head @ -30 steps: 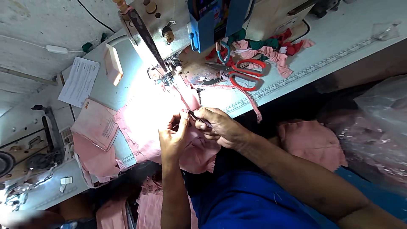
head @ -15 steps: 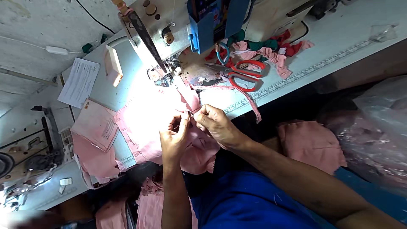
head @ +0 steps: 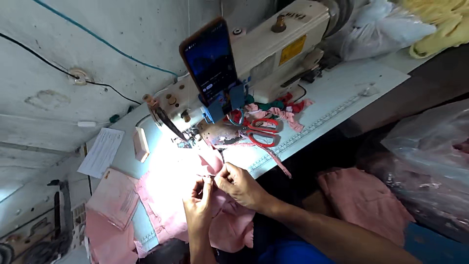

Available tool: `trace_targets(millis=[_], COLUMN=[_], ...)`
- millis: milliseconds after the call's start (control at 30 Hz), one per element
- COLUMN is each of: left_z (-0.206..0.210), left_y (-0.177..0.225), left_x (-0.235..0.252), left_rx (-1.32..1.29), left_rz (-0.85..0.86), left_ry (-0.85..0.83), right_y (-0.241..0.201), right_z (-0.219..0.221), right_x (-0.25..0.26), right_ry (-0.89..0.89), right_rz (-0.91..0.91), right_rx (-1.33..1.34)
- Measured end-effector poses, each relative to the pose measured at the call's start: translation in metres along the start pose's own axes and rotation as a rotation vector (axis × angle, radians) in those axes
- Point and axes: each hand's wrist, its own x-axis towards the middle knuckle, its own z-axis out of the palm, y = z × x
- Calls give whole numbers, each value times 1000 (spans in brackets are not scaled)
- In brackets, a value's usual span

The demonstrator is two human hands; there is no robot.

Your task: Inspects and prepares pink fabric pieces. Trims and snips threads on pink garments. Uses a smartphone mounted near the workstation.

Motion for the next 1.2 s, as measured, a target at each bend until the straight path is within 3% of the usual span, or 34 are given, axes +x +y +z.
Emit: trace_targets(millis=[100, 233, 300, 433, 567, 700, 833, 933, 1067, 1200], left_z=[-5, -7, -11, -19, -16, -20, -18, -16, -19, -21], left_y=[-2, -4, -4, -3, 2, 4, 12, 16, 9, 6], left_x=[-2, -7, -8, -9, -8, -8, -13, -13, -10, -8], left_rx=[6, -24, -4, -12, -58, 69, 357, 469, 255, 142], left_rz=[0, 10, 15, 42, -17, 12, 78, 84, 33, -4], left_ry=[45, 11, -16, -24, 55, 73, 83, 91, 16, 20], right_y=[4, 7, 6, 0, 2, 6, 9, 9, 7, 13], right_z=[-5, -1, -2, -1, 10, 15, 17, 23, 23, 21], right_x=[-2, 5, 12, 14, 7, 3, 1, 0, 1, -1], right_ry=[-72, 94, 61, -33, 64, 145, 263, 332, 250, 246], right_rz=[-92, -357, -426, -412, -447, -537, -689, -668, -505, -560], right_rx=[68, -303, -373, -438, -471, -602, -823, -809, -642, -648])
